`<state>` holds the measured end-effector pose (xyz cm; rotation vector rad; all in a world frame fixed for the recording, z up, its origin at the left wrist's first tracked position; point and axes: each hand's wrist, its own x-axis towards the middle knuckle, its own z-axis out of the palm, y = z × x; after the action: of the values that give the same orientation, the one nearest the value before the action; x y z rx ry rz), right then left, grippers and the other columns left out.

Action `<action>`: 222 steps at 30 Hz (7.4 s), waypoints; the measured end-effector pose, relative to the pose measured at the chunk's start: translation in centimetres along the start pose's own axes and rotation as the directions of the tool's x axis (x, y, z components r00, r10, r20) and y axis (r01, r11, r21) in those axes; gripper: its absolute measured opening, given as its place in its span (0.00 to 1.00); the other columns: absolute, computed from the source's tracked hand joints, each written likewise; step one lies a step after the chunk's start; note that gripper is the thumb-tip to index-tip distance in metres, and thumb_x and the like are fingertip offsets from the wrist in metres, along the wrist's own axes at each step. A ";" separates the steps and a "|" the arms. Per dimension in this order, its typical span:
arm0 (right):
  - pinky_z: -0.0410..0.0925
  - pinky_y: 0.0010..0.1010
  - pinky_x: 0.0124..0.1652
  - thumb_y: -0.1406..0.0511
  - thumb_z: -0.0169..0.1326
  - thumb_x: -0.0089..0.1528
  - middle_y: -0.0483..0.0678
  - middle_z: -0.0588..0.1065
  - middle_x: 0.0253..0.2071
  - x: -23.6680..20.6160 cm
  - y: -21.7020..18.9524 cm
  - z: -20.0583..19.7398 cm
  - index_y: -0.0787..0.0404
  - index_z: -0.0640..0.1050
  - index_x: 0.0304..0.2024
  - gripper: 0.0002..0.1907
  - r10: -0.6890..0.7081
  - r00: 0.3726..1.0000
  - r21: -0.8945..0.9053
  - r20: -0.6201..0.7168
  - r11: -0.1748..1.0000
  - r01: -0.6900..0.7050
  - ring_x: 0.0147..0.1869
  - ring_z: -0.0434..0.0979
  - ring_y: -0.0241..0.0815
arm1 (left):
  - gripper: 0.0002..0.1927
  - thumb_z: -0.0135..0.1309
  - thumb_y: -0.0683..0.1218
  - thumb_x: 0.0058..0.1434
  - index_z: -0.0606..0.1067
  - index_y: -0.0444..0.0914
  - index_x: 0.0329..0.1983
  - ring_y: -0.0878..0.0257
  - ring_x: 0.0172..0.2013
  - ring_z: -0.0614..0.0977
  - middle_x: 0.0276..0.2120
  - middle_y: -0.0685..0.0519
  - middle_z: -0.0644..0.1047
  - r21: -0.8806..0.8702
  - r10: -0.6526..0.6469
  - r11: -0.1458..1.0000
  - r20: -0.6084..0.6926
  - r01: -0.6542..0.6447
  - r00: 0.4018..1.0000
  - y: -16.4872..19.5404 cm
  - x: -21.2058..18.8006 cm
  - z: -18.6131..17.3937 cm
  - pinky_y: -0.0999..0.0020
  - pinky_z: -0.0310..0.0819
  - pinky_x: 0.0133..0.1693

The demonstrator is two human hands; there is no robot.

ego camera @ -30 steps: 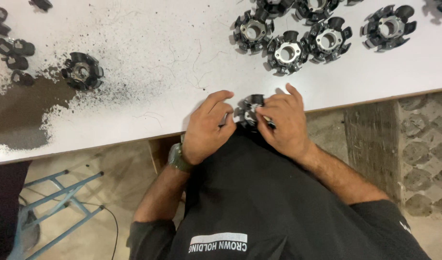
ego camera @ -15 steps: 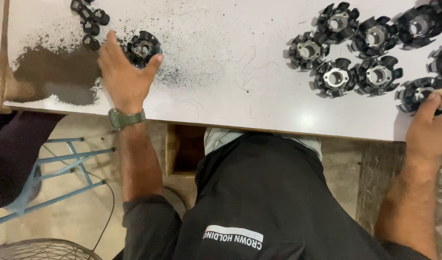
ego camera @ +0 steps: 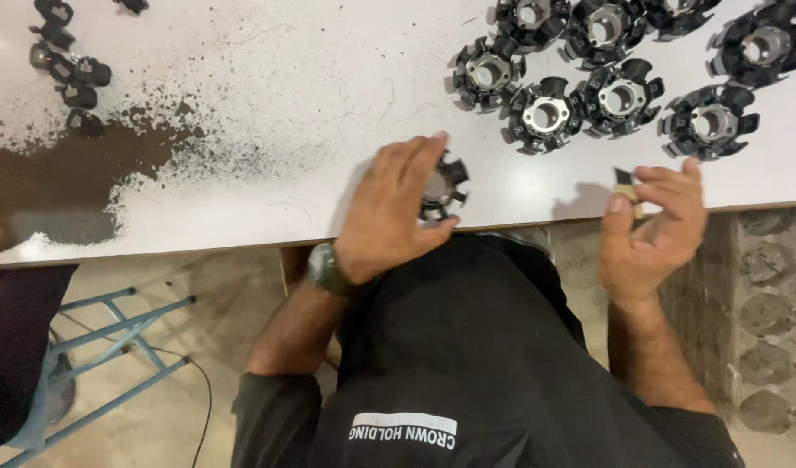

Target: The person sits at a white workbench and assembles small black plastic rotor-like housings one at a time, picking each housing from a pile, fitting a metal hub piece into it by hand, pressing the parts together, and setting the finished assembly aside on the table.

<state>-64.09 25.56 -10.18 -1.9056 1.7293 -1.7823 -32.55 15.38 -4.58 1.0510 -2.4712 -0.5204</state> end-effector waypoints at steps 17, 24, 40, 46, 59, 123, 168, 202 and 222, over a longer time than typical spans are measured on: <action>0.54 0.55 0.74 0.72 0.63 0.59 0.49 0.77 0.43 2.7 -4.5 7.6 0.61 0.77 0.44 0.12 -0.002 0.912 -0.032 0.410 0.999 0.016 0.54 0.77 0.49 | 0.11 0.62 0.43 0.59 0.75 0.38 0.43 0.46 0.57 0.75 0.60 0.45 0.72 -0.156 -0.086 0.986 -0.130 0.065 0.988 1.5 3.5 3.2 0.52 0.71 0.57; 0.53 0.54 0.74 0.73 0.64 0.60 0.48 0.76 0.44 2.6 -4.9 8.2 0.61 0.77 0.46 0.13 -0.035 0.911 -0.102 0.410 0.991 0.084 0.55 0.75 0.49 | 0.07 0.62 0.42 0.62 0.78 0.39 0.43 0.50 0.55 0.76 0.59 0.49 0.74 -0.234 -0.110 0.971 -0.253 0.049 0.961 1.1 2.7 4.2 0.55 0.72 0.56; 0.57 0.53 0.73 0.71 0.64 0.60 0.45 0.74 0.35 4.1 -5.7 7.9 0.58 0.77 0.43 0.11 0.039 0.865 -0.117 0.501 0.993 0.023 0.43 0.76 0.47 | 0.05 0.62 0.42 0.60 0.77 0.39 0.37 0.51 0.56 0.74 0.57 0.50 0.75 -0.252 -0.161 0.963 -0.249 0.097 0.955 1.5 2.7 4.8 0.53 0.66 0.58; 0.56 0.53 0.74 0.71 0.64 0.60 0.45 0.75 0.36 3.8 -5.5 7.8 0.59 0.78 0.43 0.10 0.061 0.866 -0.095 0.496 0.995 -0.015 0.41 0.77 0.45 | 0.06 0.60 0.40 0.58 0.74 0.38 0.34 0.49 0.55 0.74 0.56 0.49 0.75 -0.250 -0.172 0.963 -0.265 0.105 0.949 1.2 2.8 5.5 0.52 0.66 0.57; 0.53 0.53 0.76 0.72 0.66 0.60 0.46 0.77 0.39 2.8 -5.5 8.4 0.60 0.80 0.43 0.11 -0.050 0.866 -0.083 0.497 0.991 0.104 0.46 0.78 0.45 | 0.07 0.60 0.40 0.55 0.72 0.37 0.32 0.50 0.55 0.74 0.55 0.49 0.75 -0.252 -0.176 0.962 -0.268 0.108 0.947 0.7 2.1 6.0 0.52 0.65 0.57; 0.51 0.56 0.74 0.74 0.65 0.56 0.47 0.77 0.42 2.8 -4.3 7.5 0.59 0.77 0.46 0.17 -0.120 0.881 -0.028 0.458 0.988 0.149 0.57 0.76 0.50 | 0.06 0.57 0.39 0.63 0.76 0.36 0.44 0.49 0.44 0.83 0.49 0.49 0.79 -0.207 -0.117 0.975 -0.193 0.076 0.974 2.1 2.3 3.1 0.58 0.80 0.45; 0.58 0.55 0.71 0.75 0.64 0.60 0.51 0.76 0.45 1.6 -4.2 3.2 0.61 0.77 0.44 0.12 -0.045 0.930 -0.215 0.364 0.968 0.131 0.55 0.75 0.53 | 0.04 0.57 0.39 0.63 0.75 0.38 0.40 0.53 0.55 0.81 0.58 0.49 0.76 -0.036 -0.042 0.999 -0.250 0.034 0.967 -1.0 -1.0 0.3 0.60 0.79 0.52; 0.43 0.65 0.75 0.60 0.74 0.65 0.61 0.56 0.77 8.3 8.2 -11.6 0.64 0.79 0.48 0.19 0.105 0.975 -0.503 0.196 0.864 0.008 0.83 0.49 0.64 | 0.26 0.66 0.63 0.56 0.78 0.36 0.38 0.41 0.69 0.57 0.66 0.36 0.62 0.168 0.228 0.959 0.014 -0.227 0.974 7.2 16.5 7.1 0.31 0.37 0.68; 0.30 0.70 0.74 0.59 0.69 0.61 0.57 0.51 0.81 17.1 10.3 -10.4 0.62 0.77 0.35 0.16 -0.054 0.945 -0.632 0.323 0.730 0.258 0.85 0.37 0.66 | 0.22 0.66 0.57 0.60 0.77 0.36 0.44 0.43 0.64 0.67 0.70 0.38 0.62 -0.091 0.301 0.950 -0.002 -0.300 0.954 13.0 21.8 10.1 0.46 0.64 0.63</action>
<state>-82.71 16.40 -1.34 -2.4599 2.3488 -0.8537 -59.12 9.40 -2.13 0.6205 -2.5290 -0.5354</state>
